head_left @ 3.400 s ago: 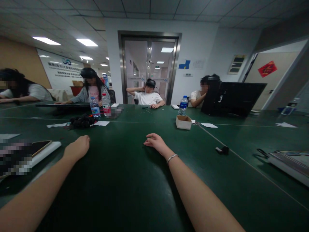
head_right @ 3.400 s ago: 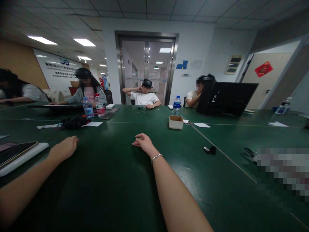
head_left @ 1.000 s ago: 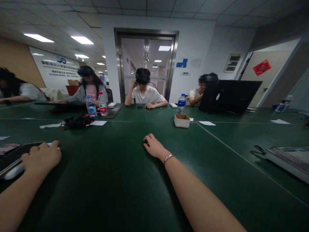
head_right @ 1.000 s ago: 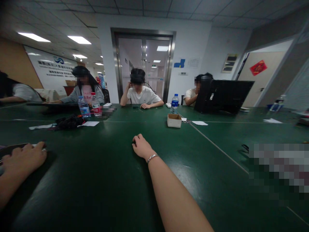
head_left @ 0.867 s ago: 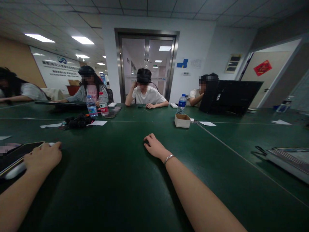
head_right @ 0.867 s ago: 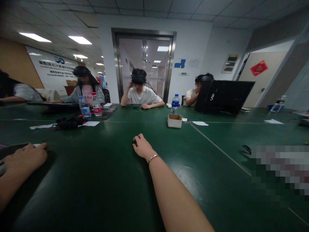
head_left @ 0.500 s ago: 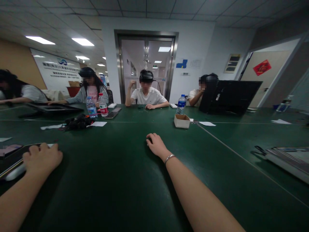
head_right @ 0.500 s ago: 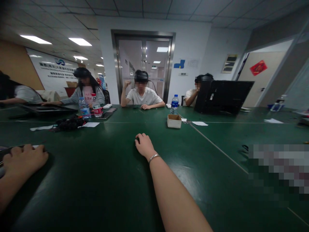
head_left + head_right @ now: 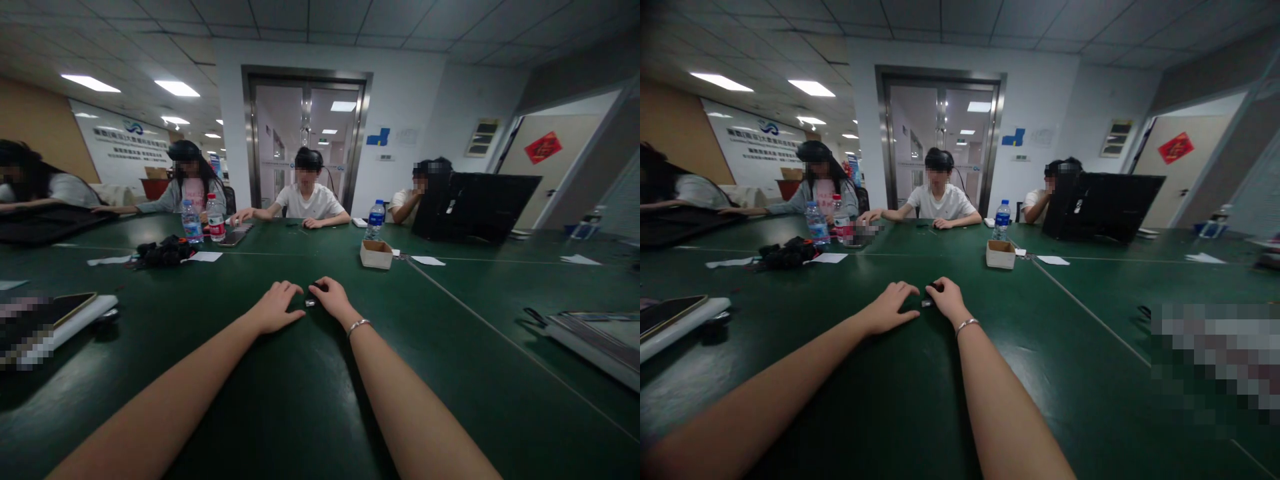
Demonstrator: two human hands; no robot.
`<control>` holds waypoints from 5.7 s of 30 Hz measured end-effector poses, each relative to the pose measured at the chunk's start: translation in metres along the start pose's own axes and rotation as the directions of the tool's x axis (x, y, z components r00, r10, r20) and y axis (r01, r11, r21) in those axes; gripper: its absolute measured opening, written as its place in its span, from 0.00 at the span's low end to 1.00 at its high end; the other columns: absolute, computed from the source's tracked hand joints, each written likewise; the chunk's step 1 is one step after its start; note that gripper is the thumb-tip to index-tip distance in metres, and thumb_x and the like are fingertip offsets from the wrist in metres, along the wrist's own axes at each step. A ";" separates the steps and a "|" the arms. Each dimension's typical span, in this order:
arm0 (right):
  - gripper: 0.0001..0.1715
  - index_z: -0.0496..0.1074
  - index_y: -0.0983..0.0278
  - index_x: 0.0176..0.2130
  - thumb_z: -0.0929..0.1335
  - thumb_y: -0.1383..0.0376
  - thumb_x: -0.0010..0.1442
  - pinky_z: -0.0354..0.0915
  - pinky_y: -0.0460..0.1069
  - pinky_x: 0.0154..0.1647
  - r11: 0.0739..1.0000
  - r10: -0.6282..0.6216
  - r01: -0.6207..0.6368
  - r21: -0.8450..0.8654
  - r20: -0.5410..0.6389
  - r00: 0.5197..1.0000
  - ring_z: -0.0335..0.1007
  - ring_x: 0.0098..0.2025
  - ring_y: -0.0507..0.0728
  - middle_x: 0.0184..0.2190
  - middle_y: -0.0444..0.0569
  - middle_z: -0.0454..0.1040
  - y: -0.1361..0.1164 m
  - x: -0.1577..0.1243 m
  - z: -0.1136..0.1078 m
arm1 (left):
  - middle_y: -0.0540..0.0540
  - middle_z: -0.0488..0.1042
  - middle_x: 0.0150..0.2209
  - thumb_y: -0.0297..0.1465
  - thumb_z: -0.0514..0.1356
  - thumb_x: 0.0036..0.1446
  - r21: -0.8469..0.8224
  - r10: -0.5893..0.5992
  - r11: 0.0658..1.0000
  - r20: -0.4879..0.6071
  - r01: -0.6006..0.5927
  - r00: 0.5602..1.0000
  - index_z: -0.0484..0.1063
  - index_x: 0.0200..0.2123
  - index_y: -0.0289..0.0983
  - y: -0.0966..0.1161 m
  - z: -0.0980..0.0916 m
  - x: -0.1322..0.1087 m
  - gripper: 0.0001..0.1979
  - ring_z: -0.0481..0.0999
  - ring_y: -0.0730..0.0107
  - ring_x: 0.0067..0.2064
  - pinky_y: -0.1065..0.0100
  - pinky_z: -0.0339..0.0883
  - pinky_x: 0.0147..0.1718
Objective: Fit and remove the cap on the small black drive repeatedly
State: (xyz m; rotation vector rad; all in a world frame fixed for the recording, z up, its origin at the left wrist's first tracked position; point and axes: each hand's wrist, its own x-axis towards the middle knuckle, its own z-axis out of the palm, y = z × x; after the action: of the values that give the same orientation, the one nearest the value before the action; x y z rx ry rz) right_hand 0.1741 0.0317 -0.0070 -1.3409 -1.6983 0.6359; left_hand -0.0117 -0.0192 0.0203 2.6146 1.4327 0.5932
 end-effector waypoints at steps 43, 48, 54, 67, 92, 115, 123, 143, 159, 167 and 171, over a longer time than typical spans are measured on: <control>0.14 0.74 0.65 0.38 0.70 0.72 0.48 0.69 0.46 0.32 0.784 0.072 -0.175 0.596 0.192 0.979 0.71 0.26 0.48 0.29 0.44 0.71 -0.005 0.000 -0.005 | 0.43 0.77 0.36 0.31 0.65 0.45 -0.819 -0.392 0.561 -0.131 0.124 0.910 0.73 0.35 0.35 -0.023 0.036 0.039 0.12 0.76 0.66 0.39 0.61 0.68 0.44; 0.15 0.74 0.65 0.38 0.71 0.71 0.47 0.70 0.46 0.34 0.764 0.057 -0.182 0.619 0.216 0.975 0.72 0.28 0.48 0.32 0.44 0.71 -0.002 0.000 -0.006 | 0.43 0.77 0.33 0.31 0.66 0.44 -0.864 -0.398 0.487 -0.089 0.128 0.913 0.73 0.35 0.34 -0.023 0.034 0.038 0.12 0.77 0.65 0.37 0.59 0.68 0.44; 0.15 0.73 0.66 0.39 0.70 0.73 0.48 0.69 0.44 0.31 0.747 0.087 -0.203 0.633 0.209 0.974 0.72 0.26 0.48 0.31 0.44 0.72 -0.002 0.001 -0.004 | 0.43 0.77 0.33 0.30 0.65 0.46 -0.839 -0.384 0.534 -0.128 0.106 0.914 0.73 0.34 0.34 -0.024 0.037 0.039 0.10 0.77 0.65 0.36 0.60 0.69 0.43; 0.15 0.69 0.67 0.26 0.68 0.57 0.55 0.62 0.42 0.20 0.862 0.125 -0.172 0.477 0.129 0.984 0.66 0.18 0.48 0.16 0.42 0.68 0.000 0.007 0.005 | 0.46 0.78 0.34 0.32 0.63 0.49 -0.713 -0.330 0.700 -0.265 0.046 0.906 0.74 0.35 0.38 -0.021 0.042 0.040 0.09 0.76 0.68 0.35 0.66 0.69 0.39; 0.20 0.65 0.66 0.24 0.66 0.53 0.57 0.62 0.42 0.21 0.896 0.110 -0.174 0.408 0.176 0.978 0.65 0.18 0.47 0.17 0.43 0.70 -0.009 0.003 -0.001 | 0.44 0.78 0.31 0.32 0.65 0.44 -0.863 -0.381 0.502 -0.164 0.054 0.910 0.76 0.34 0.34 -0.017 0.031 0.039 0.12 0.77 0.65 0.35 0.62 0.69 0.42; 0.17 0.70 0.67 0.34 0.74 0.60 0.47 0.66 0.42 0.23 0.824 0.047 -0.145 0.547 0.190 0.981 0.69 0.22 0.47 0.26 0.44 0.74 0.000 0.004 0.001 | 0.43 0.77 0.25 0.46 0.61 0.49 -0.835 -0.428 0.504 -0.017 0.223 0.904 0.75 0.30 0.33 -0.021 0.030 0.041 0.20 0.75 0.69 0.26 0.71 0.62 0.24; 0.15 0.70 0.67 0.35 0.73 0.63 0.48 0.65 0.42 0.22 0.820 0.037 -0.141 0.554 0.194 0.980 0.68 0.21 0.47 0.26 0.44 0.74 -0.001 0.003 0.001 | 0.43 0.77 0.26 0.43 0.59 0.51 -0.825 -0.437 0.518 -0.026 0.228 0.899 0.75 0.29 0.32 -0.020 0.031 0.040 0.18 0.75 0.69 0.27 0.70 0.63 0.25; 0.12 0.70 0.67 0.37 0.71 0.68 0.51 0.66 0.41 0.21 0.801 0.102 -0.166 0.574 0.142 0.985 0.70 0.21 0.47 0.24 0.43 0.73 -0.002 0.004 0.000 | 0.47 0.74 0.30 0.38 0.64 0.46 -0.819 -0.370 0.559 -0.106 0.130 0.923 0.72 0.35 0.36 -0.025 0.034 0.041 0.14 0.75 0.71 0.32 0.69 0.68 0.33; 0.12 0.71 0.66 0.37 0.72 0.67 0.49 0.66 0.42 0.21 0.798 0.094 -0.168 0.578 0.155 0.983 0.69 0.22 0.47 0.27 0.45 0.75 -0.002 0.004 0.001 | 0.43 0.74 0.39 0.36 0.67 0.43 -0.868 -0.466 0.479 -0.124 0.133 0.876 0.67 0.39 0.36 -0.028 0.039 0.043 0.20 0.75 0.69 0.36 0.64 0.69 0.39; 0.12 0.71 0.67 0.37 0.71 0.69 0.50 0.66 0.42 0.23 0.799 0.097 -0.172 0.575 0.159 0.982 0.70 0.23 0.47 0.27 0.45 0.74 -0.004 0.003 -0.001 | 0.41 0.72 0.41 0.37 0.64 0.46 -0.806 -0.410 0.569 -0.110 0.160 0.906 0.71 0.35 0.35 -0.037 0.045 0.046 0.14 0.75 0.65 0.41 0.62 0.68 0.43; 0.12 0.71 0.66 0.37 0.71 0.70 0.50 0.66 0.42 0.23 0.799 0.104 -0.184 0.573 0.169 0.980 0.70 0.23 0.47 0.27 0.44 0.74 -0.005 0.002 -0.001 | 0.39 0.70 0.47 0.39 0.65 0.44 -0.848 -0.454 0.507 -0.114 0.151 0.884 0.70 0.40 0.35 -0.040 0.044 0.047 0.20 0.74 0.63 0.44 0.61 0.67 0.44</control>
State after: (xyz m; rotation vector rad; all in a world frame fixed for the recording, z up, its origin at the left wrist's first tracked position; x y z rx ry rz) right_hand 0.1725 0.0325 -0.0019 -0.9913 -1.3309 1.2483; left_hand -0.0033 0.0461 -0.0173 1.5017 1.1942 1.3050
